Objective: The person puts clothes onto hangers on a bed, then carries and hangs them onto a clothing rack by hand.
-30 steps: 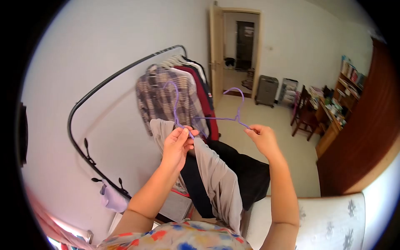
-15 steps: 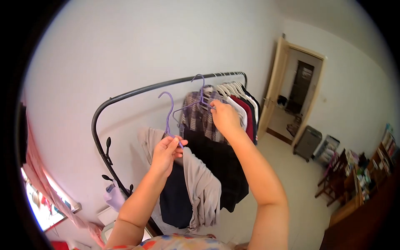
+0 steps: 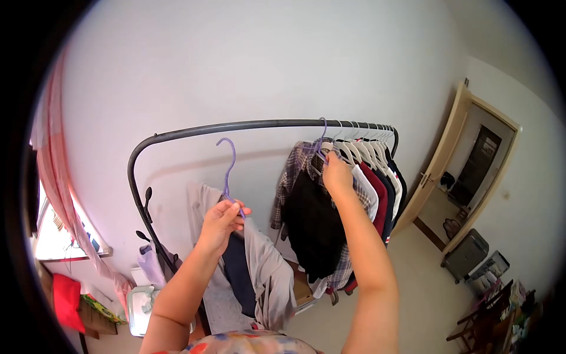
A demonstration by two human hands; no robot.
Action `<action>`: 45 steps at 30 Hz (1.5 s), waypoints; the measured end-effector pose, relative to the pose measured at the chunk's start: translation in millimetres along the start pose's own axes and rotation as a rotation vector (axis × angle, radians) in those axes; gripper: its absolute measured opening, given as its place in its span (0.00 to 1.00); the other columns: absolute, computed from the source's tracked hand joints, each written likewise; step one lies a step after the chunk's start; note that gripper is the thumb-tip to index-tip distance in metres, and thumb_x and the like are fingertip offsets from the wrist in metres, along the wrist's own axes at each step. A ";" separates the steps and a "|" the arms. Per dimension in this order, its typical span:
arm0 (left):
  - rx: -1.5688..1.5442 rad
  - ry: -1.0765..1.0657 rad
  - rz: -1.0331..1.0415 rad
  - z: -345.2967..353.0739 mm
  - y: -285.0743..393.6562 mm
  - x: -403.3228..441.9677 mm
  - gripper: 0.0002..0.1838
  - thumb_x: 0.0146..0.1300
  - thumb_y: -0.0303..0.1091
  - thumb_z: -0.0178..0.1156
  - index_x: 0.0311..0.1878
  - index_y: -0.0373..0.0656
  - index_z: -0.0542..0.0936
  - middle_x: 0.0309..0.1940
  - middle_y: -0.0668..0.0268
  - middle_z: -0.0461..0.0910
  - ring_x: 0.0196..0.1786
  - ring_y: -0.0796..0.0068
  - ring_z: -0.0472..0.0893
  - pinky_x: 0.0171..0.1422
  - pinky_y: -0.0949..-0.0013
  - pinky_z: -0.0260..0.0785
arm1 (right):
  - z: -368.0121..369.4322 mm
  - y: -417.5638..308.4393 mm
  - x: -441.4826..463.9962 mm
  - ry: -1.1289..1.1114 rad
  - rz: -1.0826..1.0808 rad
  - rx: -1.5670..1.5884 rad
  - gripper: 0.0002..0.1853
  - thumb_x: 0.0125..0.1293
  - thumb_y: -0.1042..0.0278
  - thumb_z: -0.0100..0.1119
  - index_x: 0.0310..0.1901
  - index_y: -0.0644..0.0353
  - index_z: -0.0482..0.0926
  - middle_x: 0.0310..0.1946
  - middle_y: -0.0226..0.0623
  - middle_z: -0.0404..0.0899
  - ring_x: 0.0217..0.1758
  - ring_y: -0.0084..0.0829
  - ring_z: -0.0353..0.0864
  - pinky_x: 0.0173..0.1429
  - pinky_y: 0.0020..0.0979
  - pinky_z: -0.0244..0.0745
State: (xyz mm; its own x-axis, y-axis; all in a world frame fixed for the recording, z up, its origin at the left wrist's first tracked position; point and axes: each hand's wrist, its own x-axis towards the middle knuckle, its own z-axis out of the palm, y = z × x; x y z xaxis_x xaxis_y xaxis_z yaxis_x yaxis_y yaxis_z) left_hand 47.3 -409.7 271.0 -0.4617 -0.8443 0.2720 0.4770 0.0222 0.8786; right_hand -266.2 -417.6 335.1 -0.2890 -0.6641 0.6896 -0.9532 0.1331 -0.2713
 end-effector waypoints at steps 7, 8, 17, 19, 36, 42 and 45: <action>0.038 -0.023 -0.011 23.3 -18.9 25.3 0.09 0.67 0.38 0.55 0.38 0.42 0.76 0.38 0.62 0.83 0.31 0.85 0.77 0.37 0.80 0.71 | -25.2 -8.5 -24.4 0.297 -0.406 0.128 0.13 0.59 0.67 0.61 0.43 0.61 0.73 0.35 0.43 0.77 0.40 0.47 0.78 0.45 0.41 0.74; 0.044 -0.027 -0.007 28.1 -20.9 30.5 0.09 0.67 0.38 0.55 0.37 0.43 0.76 0.38 0.62 0.83 0.31 0.85 0.77 0.37 0.80 0.71 | -35.8 -21.6 -36.5 0.076 -0.339 0.343 0.15 0.59 0.66 0.61 0.44 0.62 0.72 0.36 0.44 0.78 0.39 0.44 0.79 0.45 0.39 0.74; 0.148 -0.109 0.048 67.9 0.7 91.4 0.11 0.68 0.42 0.54 0.38 0.44 0.76 0.38 0.67 0.82 0.31 0.87 0.76 0.38 0.80 0.70 | -43.4 -48.9 -95.9 -0.409 -0.172 0.812 0.22 0.59 0.74 0.56 0.55 0.67 0.69 0.36 0.49 0.78 0.33 0.35 0.80 0.42 0.32 0.72; 0.216 -0.111 0.041 75.0 4.4 103.0 0.12 0.68 0.41 0.53 0.43 0.43 0.76 0.37 0.68 0.81 0.33 0.86 0.76 0.38 0.78 0.69 | -31.0 -47.1 -90.4 -0.334 -0.123 0.895 0.21 0.56 0.78 0.52 0.54 0.66 0.70 0.37 0.48 0.78 0.36 0.34 0.80 0.44 0.31 0.72; 0.361 -0.040 -0.031 73.3 -44.7 127.6 0.18 0.68 0.36 0.52 0.58 0.40 0.71 0.31 0.74 0.74 0.31 0.88 0.67 0.34 0.82 0.58 | -16.5 2.5 -63.6 0.209 -0.263 0.082 0.31 0.53 0.79 0.60 0.60 0.60 0.64 0.59 0.46 0.66 0.51 0.44 0.73 0.55 0.39 0.67; 0.322 -0.068 -0.042 70.5 -52.3 132.9 0.20 0.67 0.36 0.53 0.60 0.39 0.70 0.32 0.74 0.74 0.33 0.87 0.70 0.38 0.82 0.63 | 23.6 32.4 -70.8 -0.063 -0.193 0.509 0.33 0.53 0.89 0.45 0.64 0.63 0.60 0.59 0.46 0.67 0.35 0.39 0.78 0.43 0.33 0.75; 0.346 -0.082 -0.034 68.4 -51.1 134.0 0.20 0.67 0.36 0.53 0.60 0.40 0.70 0.32 0.74 0.75 0.34 0.87 0.71 0.39 0.82 0.63 | 22.8 27.3 -72.5 -0.073 -0.223 0.585 0.32 0.53 0.90 0.44 0.63 0.62 0.61 0.59 0.45 0.68 0.33 0.37 0.78 0.42 0.33 0.75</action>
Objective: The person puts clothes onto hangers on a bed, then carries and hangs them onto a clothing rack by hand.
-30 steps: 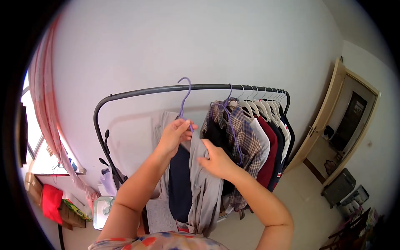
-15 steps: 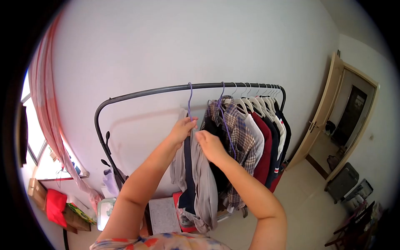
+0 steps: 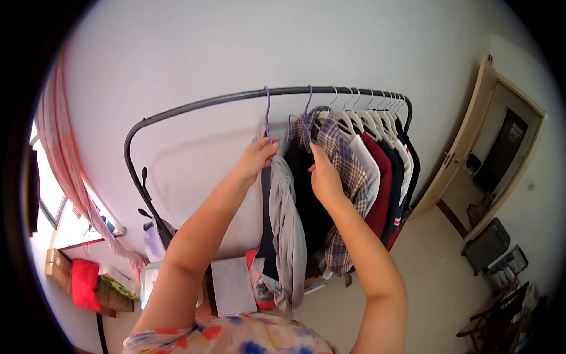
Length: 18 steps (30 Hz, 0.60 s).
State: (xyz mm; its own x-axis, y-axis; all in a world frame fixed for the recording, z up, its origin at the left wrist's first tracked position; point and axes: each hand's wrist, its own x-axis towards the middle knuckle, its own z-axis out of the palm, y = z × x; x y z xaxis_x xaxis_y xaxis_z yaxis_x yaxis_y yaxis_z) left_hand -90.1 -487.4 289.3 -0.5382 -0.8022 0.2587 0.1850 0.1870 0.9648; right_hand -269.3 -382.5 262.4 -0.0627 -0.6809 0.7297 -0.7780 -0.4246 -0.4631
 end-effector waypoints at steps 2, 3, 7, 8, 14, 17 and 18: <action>0.017 -0.001 -0.014 -0.7 -0.8 1.1 0.19 0.68 0.37 0.53 0.59 0.41 0.70 0.33 0.73 0.76 0.36 0.86 0.72 0.41 0.81 0.64 | 1.2 -5.3 -0.1 -0.023 -0.028 0.025 0.32 0.53 0.89 0.44 0.63 0.61 0.61 0.59 0.45 0.68 0.33 0.37 0.79 0.42 0.33 0.75; 0.014 0.000 -0.018 0.3 -0.2 0.8 0.19 0.68 0.38 0.53 0.59 0.41 0.71 0.33 0.73 0.76 0.37 0.86 0.73 0.41 0.80 0.65 | -0.2 -8.9 0.9 -0.052 -0.006 0.031 0.32 0.54 0.88 0.45 0.63 0.61 0.61 0.60 0.44 0.68 0.36 0.37 0.79 0.43 0.34 0.75; 0.034 -0.004 -0.021 -4.3 5.1 -15.0 0.19 0.68 0.40 0.54 0.58 0.41 0.71 0.37 0.71 0.76 0.40 0.83 0.74 0.46 0.77 0.66 | -2.0 -14.1 0.9 0.094 -0.218 -0.205 0.26 0.57 0.83 0.51 0.60 0.60 0.66 0.58 0.45 0.68 0.51 0.42 0.73 0.57 0.37 0.68; 0.057 0.045 0.024 -5.6 0.9 -21.2 0.19 0.67 0.40 0.55 0.57 0.41 0.71 0.38 0.70 0.76 0.41 0.81 0.74 0.48 0.76 0.66 | -2.7 -18.5 -4.4 0.107 -0.196 -0.200 0.24 0.57 0.81 0.53 0.58 0.60 0.68 0.57 0.46 0.68 0.52 0.43 0.72 0.58 0.38 0.68; 0.163 0.006 0.142 -7.5 -55.7 -75.5 0.17 0.62 0.35 0.61 0.50 0.38 0.72 0.40 0.66 0.75 0.44 0.78 0.74 0.52 0.73 0.67 | -2.9 -51.9 -33.9 0.072 -0.213 -0.111 0.13 0.59 0.75 0.56 0.47 0.62 0.74 0.47 0.42 0.74 0.50 0.44 0.73 0.55 0.39 0.68; 0.165 -0.185 0.074 -14.3 -88.2 -91.0 0.14 0.61 0.34 0.63 0.44 0.37 0.73 0.34 0.69 0.75 0.40 0.79 0.74 0.49 0.73 0.68 | 2.8 -58.3 -42.7 -0.007 -0.089 0.007 0.13 0.61 0.71 0.56 0.47 0.62 0.73 0.44 0.43 0.75 0.47 0.44 0.75 0.52 0.39 0.69; 0.167 -0.253 0.015 -21.6 -100.7 -95.5 0.13 0.61 0.34 0.62 0.43 0.38 0.73 0.33 0.69 0.75 0.39 0.80 0.74 0.48 0.73 0.68 | 4.6 -61.5 -47.1 -0.044 -0.018 0.067 0.13 0.61 0.71 0.56 0.48 0.63 0.73 0.44 0.43 0.75 0.46 0.44 0.75 0.51 0.39 0.70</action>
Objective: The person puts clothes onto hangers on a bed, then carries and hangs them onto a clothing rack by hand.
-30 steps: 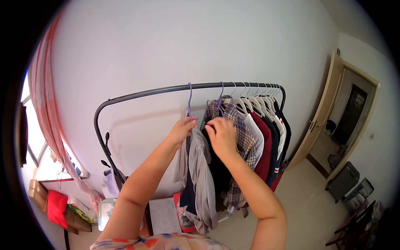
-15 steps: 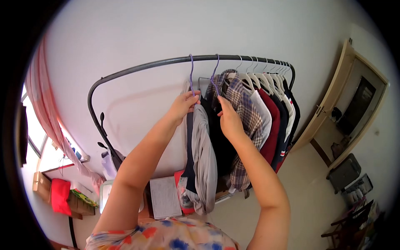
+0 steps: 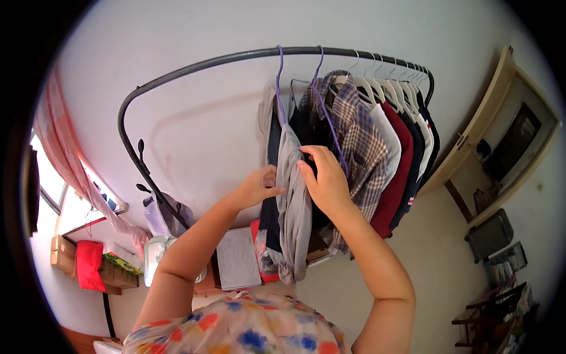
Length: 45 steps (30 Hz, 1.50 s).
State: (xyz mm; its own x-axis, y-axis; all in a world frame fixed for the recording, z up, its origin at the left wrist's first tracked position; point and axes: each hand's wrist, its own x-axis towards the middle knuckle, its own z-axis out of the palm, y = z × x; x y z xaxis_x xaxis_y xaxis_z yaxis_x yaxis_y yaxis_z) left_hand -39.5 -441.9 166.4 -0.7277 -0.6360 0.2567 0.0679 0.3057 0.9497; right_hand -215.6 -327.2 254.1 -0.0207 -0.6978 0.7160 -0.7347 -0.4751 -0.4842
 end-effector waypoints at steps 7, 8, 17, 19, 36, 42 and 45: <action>0.067 0.469 -0.166 -30.0 -18.0 -10.4 0.10 0.67 0.39 0.51 0.39 0.42 0.73 0.26 0.73 0.70 0.32 0.83 0.70 0.37 0.73 0.66 | 31.2 15.7 -35.5 -0.175 0.332 -0.145 0.22 0.55 0.59 0.63 0.45 0.65 0.70 0.39 0.54 0.77 0.43 0.53 0.77 0.46 0.44 0.72; 0.000 0.641 -0.122 -38.5 -6.5 -0.3 0.10 0.67 0.38 0.51 0.40 0.42 0.73 0.26 0.74 0.68 0.31 0.83 0.68 0.36 0.74 0.64 | 33.1 20.8 -36.6 -0.212 0.382 -0.189 0.20 0.56 0.60 0.62 0.43 0.65 0.70 0.38 0.54 0.77 0.41 0.54 0.77 0.45 0.44 0.72; 0.205 0.605 0.191 -65.5 45.4 44.4 0.09 0.70 0.34 0.46 0.42 0.40 0.75 0.28 0.72 0.71 0.34 0.83 0.67 0.41 0.76 0.62 | 23.2 -5.5 -26.9 -0.072 0.223 -0.106 0.16 0.57 0.61 0.61 0.36 0.64 0.70 0.35 0.48 0.77 0.38 0.52 0.77 0.40 0.42 0.72; 0.206 0.711 0.324 -68.7 58.2 57.7 0.09 0.70 0.33 0.47 0.42 0.40 0.75 0.27 0.72 0.71 0.33 0.82 0.67 0.40 0.76 0.63 | 16.1 -9.7 -19.9 -0.089 0.212 -0.173 0.16 0.57 0.60 0.62 0.36 0.64 0.71 0.34 0.47 0.76 0.36 0.50 0.77 0.39 0.40 0.72; 0.295 0.605 0.232 -89.5 12.0 125.6 0.11 0.66 0.35 0.54 0.48 0.41 0.74 0.41 0.62 0.77 0.46 0.73 0.75 0.50 0.70 0.66 | 34.5 1.9 55.3 -0.056 0.147 -0.228 0.14 0.59 0.67 0.56 0.44 0.59 0.65 0.26 0.50 0.78 0.32 0.52 0.79 0.36 0.47 0.72; 0.292 0.512 0.282 -78.8 7.0 138.1 0.20 0.61 0.36 0.62 0.52 0.37 0.70 0.44 0.60 0.76 0.50 0.71 0.75 0.56 0.68 0.67 | 24.9 -2.0 57.8 -0.027 0.157 -0.252 0.14 0.60 0.68 0.56 0.44 0.59 0.65 0.22 0.47 0.75 0.28 0.52 0.76 0.32 0.46 0.69; 0.363 0.550 0.305 -83.9 1.1 143.1 0.18 0.59 0.33 0.62 0.49 0.37 0.70 0.40 0.60 0.77 0.44 0.68 0.77 0.51 0.66 0.69 | 22.1 -2.4 60.4 -0.005 0.130 -0.258 0.12 0.60 0.68 0.57 0.42 0.60 0.66 0.19 0.45 0.73 0.26 0.50 0.75 0.31 0.45 0.67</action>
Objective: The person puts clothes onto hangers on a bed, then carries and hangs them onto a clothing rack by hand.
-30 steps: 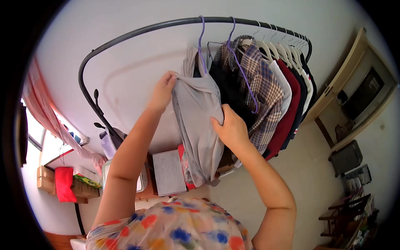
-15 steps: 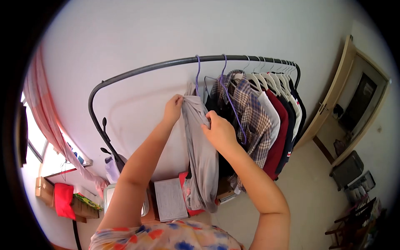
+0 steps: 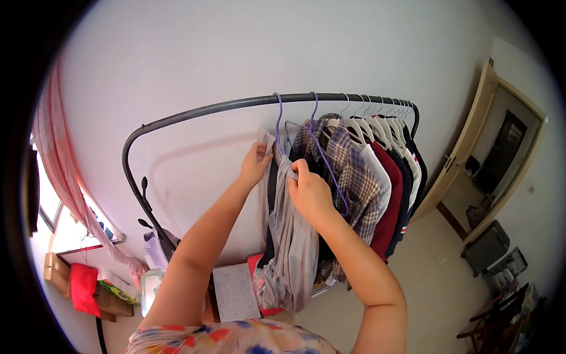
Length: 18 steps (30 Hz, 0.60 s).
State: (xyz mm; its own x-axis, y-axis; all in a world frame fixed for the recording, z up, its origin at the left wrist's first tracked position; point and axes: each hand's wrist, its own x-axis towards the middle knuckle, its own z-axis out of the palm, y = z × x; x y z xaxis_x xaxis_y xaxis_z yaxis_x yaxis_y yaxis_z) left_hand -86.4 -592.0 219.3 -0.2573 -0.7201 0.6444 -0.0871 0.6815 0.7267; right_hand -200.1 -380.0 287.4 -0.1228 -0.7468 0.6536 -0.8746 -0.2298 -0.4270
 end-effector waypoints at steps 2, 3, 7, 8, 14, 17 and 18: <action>0.204 0.145 0.172 -2.6 10.9 -3.1 0.14 0.59 0.31 0.61 0.46 0.38 0.72 0.35 0.58 0.78 0.39 0.63 0.78 0.46 0.65 0.69 | -2.3 -1.3 3.5 -0.004 -0.019 -0.018 0.11 0.61 0.68 0.56 0.40 0.60 0.67 0.22 0.45 0.74 0.28 0.50 0.76 0.32 0.46 0.68; 0.256 0.113 0.156 -4.6 10.1 -3.8 0.13 0.59 0.30 0.60 0.45 0.38 0.72 0.33 0.57 0.77 0.37 0.60 0.77 0.44 0.64 0.69 | -3.7 -2.5 5.1 -0.015 -0.028 -0.034 0.09 0.61 0.68 0.55 0.39 0.59 0.67 0.24 0.46 0.76 0.30 0.51 0.77 0.33 0.46 0.70; 0.311 0.036 0.088 -10.1 9.8 -17.1 0.09 0.60 0.30 0.57 0.42 0.38 0.73 0.29 0.51 0.75 0.33 0.52 0.75 0.39 0.60 0.66 | -6.2 -2.6 12.3 0.062 -0.166 -0.155 0.06 0.61 0.70 0.54 0.34 0.60 0.68 0.30 0.43 0.76 0.33 0.49 0.77 0.35 0.44 0.71; 0.286 0.030 0.069 -10.4 10.7 -23.6 0.08 0.61 0.30 0.57 0.41 0.38 0.73 0.28 0.50 0.74 0.33 0.51 0.74 0.39 0.59 0.66 | -5.6 -1.8 15.6 0.085 -0.206 -0.165 0.06 0.60 0.70 0.54 0.34 0.60 0.68 0.30 0.43 0.75 0.33 0.49 0.77 0.35 0.44 0.71; 0.279 -0.048 0.004 -16.2 14.1 -43.6 0.08 0.59 0.30 0.57 0.40 0.38 0.73 0.32 0.47 0.76 0.38 0.42 0.75 0.41 0.54 0.67 | 6.1 -9.5 51.4 0.228 -0.274 -0.149 0.07 0.60 0.71 0.56 0.32 0.60 0.68 0.29 0.41 0.73 0.34 0.47 0.75 0.35 0.42 0.70; 0.322 -0.090 -0.037 -21.9 5.4 -52.1 0.09 0.61 0.32 0.58 0.39 0.37 0.73 0.28 0.49 0.75 0.33 0.52 0.76 0.39 0.59 0.67 | 10.7 -14.0 54.0 0.188 -0.242 -0.161 0.10 0.58 0.69 0.60 0.35 0.60 0.68 0.33 0.41 0.73 0.37 0.46 0.76 0.37 0.41 0.71; 0.253 -0.094 -0.077 -25.1 7.8 -56.0 0.10 0.61 0.33 0.58 0.40 0.36 0.73 0.27 0.51 0.75 0.32 0.57 0.76 0.38 0.61 0.67 | 10.7 -15.6 50.7 0.154 -0.231 -0.169 0.12 0.56 0.69 0.61 0.37 0.60 0.68 0.34 0.41 0.73 0.38 0.45 0.76 0.38 0.41 0.71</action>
State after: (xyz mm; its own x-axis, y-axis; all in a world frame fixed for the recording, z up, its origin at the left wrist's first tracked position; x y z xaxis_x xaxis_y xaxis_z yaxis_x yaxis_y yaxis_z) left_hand -48.5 -549.6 194.8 -0.3278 -0.7636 0.5562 -0.3446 0.6449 0.6822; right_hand -187.7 -421.0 320.5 0.0300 -0.5810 0.8134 -0.9515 -0.2658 -0.1548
